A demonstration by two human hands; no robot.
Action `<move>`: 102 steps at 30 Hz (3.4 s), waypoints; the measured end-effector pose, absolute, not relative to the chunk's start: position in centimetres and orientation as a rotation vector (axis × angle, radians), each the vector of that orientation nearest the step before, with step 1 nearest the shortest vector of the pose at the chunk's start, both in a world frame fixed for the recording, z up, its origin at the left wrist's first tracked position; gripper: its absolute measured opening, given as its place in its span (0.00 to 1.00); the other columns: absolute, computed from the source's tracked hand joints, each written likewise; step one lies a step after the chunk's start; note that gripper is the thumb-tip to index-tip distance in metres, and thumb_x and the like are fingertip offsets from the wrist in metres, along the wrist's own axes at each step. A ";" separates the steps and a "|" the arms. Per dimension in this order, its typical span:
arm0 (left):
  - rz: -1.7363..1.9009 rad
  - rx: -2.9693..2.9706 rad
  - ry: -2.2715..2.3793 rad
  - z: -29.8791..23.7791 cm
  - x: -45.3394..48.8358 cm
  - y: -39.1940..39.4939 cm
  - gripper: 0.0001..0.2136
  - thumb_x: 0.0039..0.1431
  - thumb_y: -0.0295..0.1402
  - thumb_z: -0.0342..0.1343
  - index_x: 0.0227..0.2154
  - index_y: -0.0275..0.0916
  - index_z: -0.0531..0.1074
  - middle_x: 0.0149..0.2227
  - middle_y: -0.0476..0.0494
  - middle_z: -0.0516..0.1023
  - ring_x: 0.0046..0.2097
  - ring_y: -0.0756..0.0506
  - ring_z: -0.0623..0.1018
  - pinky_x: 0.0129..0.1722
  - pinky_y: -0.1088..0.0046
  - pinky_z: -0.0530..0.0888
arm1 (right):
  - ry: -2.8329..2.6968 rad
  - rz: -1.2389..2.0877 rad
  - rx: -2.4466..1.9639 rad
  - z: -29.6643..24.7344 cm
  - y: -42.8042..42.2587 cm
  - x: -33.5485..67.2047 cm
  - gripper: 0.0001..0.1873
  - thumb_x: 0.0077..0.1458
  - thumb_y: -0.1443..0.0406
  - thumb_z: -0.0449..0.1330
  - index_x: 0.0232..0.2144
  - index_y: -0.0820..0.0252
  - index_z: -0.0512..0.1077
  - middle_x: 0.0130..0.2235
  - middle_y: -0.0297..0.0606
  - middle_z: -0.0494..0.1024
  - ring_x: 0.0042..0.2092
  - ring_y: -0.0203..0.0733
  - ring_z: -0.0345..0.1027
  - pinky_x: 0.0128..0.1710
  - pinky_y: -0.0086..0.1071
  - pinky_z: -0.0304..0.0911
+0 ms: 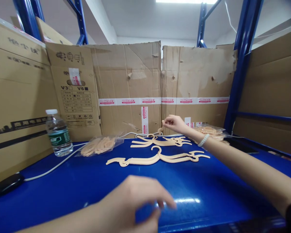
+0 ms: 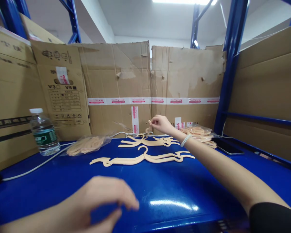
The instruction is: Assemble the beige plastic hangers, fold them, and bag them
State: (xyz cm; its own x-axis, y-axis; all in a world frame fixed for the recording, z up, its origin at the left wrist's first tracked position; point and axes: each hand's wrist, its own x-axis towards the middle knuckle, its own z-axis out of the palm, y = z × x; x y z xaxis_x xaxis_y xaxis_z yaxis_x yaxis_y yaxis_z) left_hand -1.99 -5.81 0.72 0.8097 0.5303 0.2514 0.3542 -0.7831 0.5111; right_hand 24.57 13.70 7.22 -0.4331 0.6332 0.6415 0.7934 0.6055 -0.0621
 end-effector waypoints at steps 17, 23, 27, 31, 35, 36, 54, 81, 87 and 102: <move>1.130 1.550 0.900 1.6 -1.4 0.7 0.16 0.49 0.43 0.65 0.29 0.35 0.71 0.26 0.48 0.75 0.29 0.50 0.75 0.33 0.74 0.72 | -2.209 0.468 -1.001 7.4 8.2 18.9 0.18 0.61 0.56 0.52 0.35 0.65 0.73 0.31 0.39 0.77 0.26 0.32 0.66 0.24 0.26 0.59; 1.227 1.323 0.907 1.6 -4.0 1.4 0.19 0.46 0.46 0.67 0.28 0.35 0.69 0.26 0.49 0.74 0.27 0.52 0.73 0.30 0.76 0.70 | -2.536 -0.071 -1.317 2.9 12.8 22.4 0.05 0.50 0.71 0.61 0.32 0.63 0.76 0.34 0.42 0.80 0.36 0.42 0.73 0.33 0.28 0.61; 1.214 1.310 0.917 1.3 -4.7 1.1 0.20 0.43 0.45 0.69 0.27 0.34 0.70 0.25 0.49 0.73 0.28 0.52 0.71 0.30 0.76 0.68 | -2.546 -0.251 -1.374 1.0 12.8 22.4 0.07 0.54 0.70 0.57 0.32 0.65 0.75 0.37 0.49 0.79 0.40 0.49 0.72 0.34 0.30 0.59; 1.223 1.285 0.941 0.8 -5.0 1.1 0.20 0.42 0.45 0.69 0.28 0.34 0.71 0.25 0.50 0.72 0.28 0.52 0.71 0.31 0.77 0.68 | -2.540 -0.302 -1.418 1.0 13.1 21.9 0.07 0.54 0.70 0.56 0.30 0.64 0.75 0.36 0.47 0.79 0.38 0.46 0.72 0.31 0.29 0.56; 1.270 1.252 0.958 0.2 -5.5 1.4 0.20 0.43 0.47 0.68 0.28 0.36 0.69 0.22 0.53 0.69 0.25 0.53 0.68 0.26 0.79 0.66 | -2.531 -0.237 -1.418 1.5 13.7 22.0 0.05 0.49 0.69 0.59 0.23 0.62 0.73 0.27 0.40 0.77 0.29 0.40 0.69 0.25 0.28 0.52; 1.280 1.235 0.960 0.1 -5.6 1.5 0.21 0.43 0.48 0.67 0.28 0.37 0.68 0.21 0.53 0.68 0.24 0.53 0.68 0.24 0.79 0.65 | -2.524 -0.214 -1.401 1.7 13.7 22.1 0.05 0.48 0.69 0.60 0.22 0.62 0.72 0.26 0.39 0.77 0.27 0.39 0.68 0.25 0.28 0.52; 1.245 1.263 0.786 -0.7 -5.8 1.2 0.12 0.49 0.36 0.68 0.30 0.36 0.72 0.28 0.50 0.71 0.29 0.55 0.68 0.31 0.81 0.67 | -2.338 0.140 -0.945 4.4 3.5 26.2 0.07 0.56 0.64 0.55 0.36 0.59 0.71 0.35 0.38 0.75 0.37 0.40 0.69 0.37 0.32 0.65; 1.081 1.005 0.658 -0.7 -5.2 0.4 0.10 0.50 0.28 0.67 0.28 0.36 0.70 0.32 0.46 0.73 0.34 0.49 0.75 0.36 0.73 0.74 | -2.354 0.179 -0.919 2.2 2.5 26.5 0.09 0.58 0.60 0.55 0.33 0.59 0.71 0.39 0.42 0.78 0.38 0.43 0.72 0.38 0.35 0.70; 1.090 1.031 0.672 -0.9 -5.3 0.5 0.09 0.50 0.29 0.67 0.27 0.35 0.70 0.29 0.46 0.73 0.33 0.50 0.75 0.37 0.75 0.74 | -2.367 0.109 -0.875 2.0 2.3 26.2 0.08 0.58 0.62 0.54 0.33 0.58 0.71 0.37 0.41 0.78 0.37 0.43 0.72 0.36 0.35 0.70; 1.330 1.140 0.797 -1.4 -5.5 0.8 0.11 0.46 0.28 0.68 0.25 0.35 0.69 0.24 0.50 0.72 0.26 0.53 0.72 0.28 0.80 0.70 | -2.365 0.249 -0.848 1.6 0.8 24.8 0.07 0.59 0.64 0.53 0.35 0.58 0.71 0.37 0.41 0.76 0.37 0.42 0.69 0.35 0.34 0.69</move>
